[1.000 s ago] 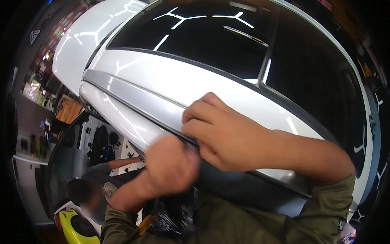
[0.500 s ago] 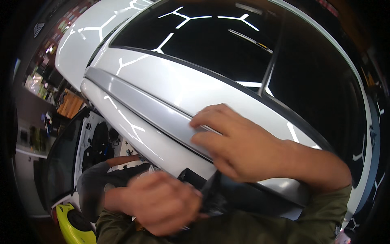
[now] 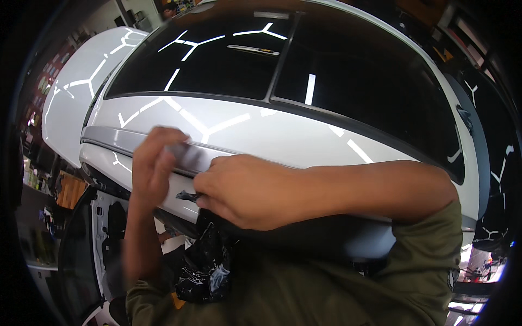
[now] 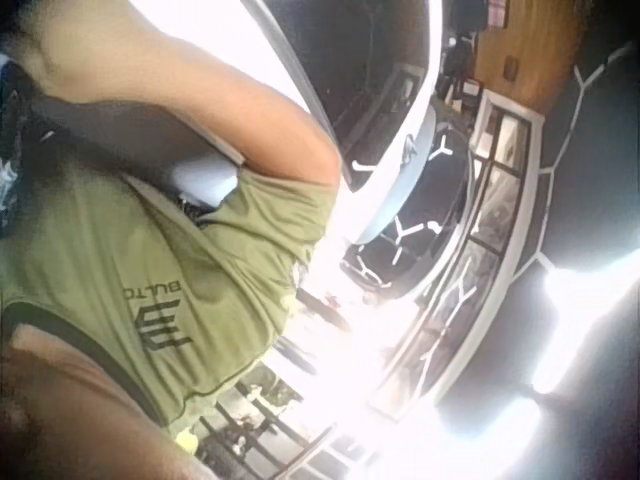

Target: The person applies a white vinyl wrap to the roof and pillars of a white car. They use a squeegee to smooth the film and a knife to trim excess material along the edges. A second person is visible working on the interior of the car.

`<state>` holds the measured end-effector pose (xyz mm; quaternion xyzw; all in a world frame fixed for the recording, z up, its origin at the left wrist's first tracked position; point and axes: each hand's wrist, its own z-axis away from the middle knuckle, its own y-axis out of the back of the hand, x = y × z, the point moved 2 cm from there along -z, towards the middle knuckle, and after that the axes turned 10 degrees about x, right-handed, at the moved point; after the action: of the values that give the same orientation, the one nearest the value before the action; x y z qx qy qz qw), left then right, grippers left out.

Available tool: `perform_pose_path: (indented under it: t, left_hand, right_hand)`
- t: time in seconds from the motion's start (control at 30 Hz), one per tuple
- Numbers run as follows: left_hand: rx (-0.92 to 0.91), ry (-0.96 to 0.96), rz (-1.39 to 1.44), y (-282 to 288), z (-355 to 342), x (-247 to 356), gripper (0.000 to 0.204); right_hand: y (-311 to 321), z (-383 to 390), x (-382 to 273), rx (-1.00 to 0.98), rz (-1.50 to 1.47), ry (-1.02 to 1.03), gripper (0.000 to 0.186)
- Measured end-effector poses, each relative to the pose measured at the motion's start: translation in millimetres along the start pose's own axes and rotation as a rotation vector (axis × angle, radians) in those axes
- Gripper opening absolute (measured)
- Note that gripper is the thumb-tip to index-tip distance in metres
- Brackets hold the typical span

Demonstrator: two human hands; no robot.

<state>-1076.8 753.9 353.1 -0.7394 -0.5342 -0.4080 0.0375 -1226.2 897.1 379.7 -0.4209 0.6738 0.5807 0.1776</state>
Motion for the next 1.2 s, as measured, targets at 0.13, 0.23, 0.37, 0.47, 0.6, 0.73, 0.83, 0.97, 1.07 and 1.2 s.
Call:
perform_pose_path:
  t: [0.13,0.23,0.37,0.47,0.6,0.73,0.83,0.97,1.07,1.2]
  left_hand:
    - [-0.075,-0.275,-0.658,-20,0,-1,0.024]
    - [0.003,-0.261,-0.658,-21,7,-4,0.025]
    - [0.043,-0.288,-0.626,-28,9,-9,0.027]
    - [0.095,-0.253,-0.693,-21,18,-9,0.027]
    - [0.058,-0.213,-0.662,-13,20,-17,0.026]
    - [0.019,-0.233,-0.633,-10,16,-21,0.026]
    - [-0.028,-0.221,-0.664,-11,14,-22,0.027]
    - [-0.056,-0.246,-0.623,-11,10,-21,0.027]
    - [-0.021,-0.260,-0.631,-7,11,-20,0.028]
    - [-0.044,-0.196,-0.622,-5,9,-16,0.029]
  right_hand:
    - [-16,3,-10,0.103,-0.103,-0.182,0.023]
    - [-24,23,-14,0.267,0.025,-0.208,0.025]
    - [16,100,-59,0.417,0.076,-0.544,0.032]
    - [28,186,-76,0.796,-0.045,-0.645,0.025]
    - [47,288,-103,1.539,-0.156,-0.442,0.021]
    - [110,413,-149,1.686,0.002,-0.434,0.029]
    - [151,521,-148,2.016,0.015,-0.373,0.019]
    - [178,630,-160,2.445,0.199,-0.335,0.017]
    - [180,689,-185,2.571,0.360,-0.431,0.015]
    - [139,747,-262,2.645,0.611,-0.573,0.017]
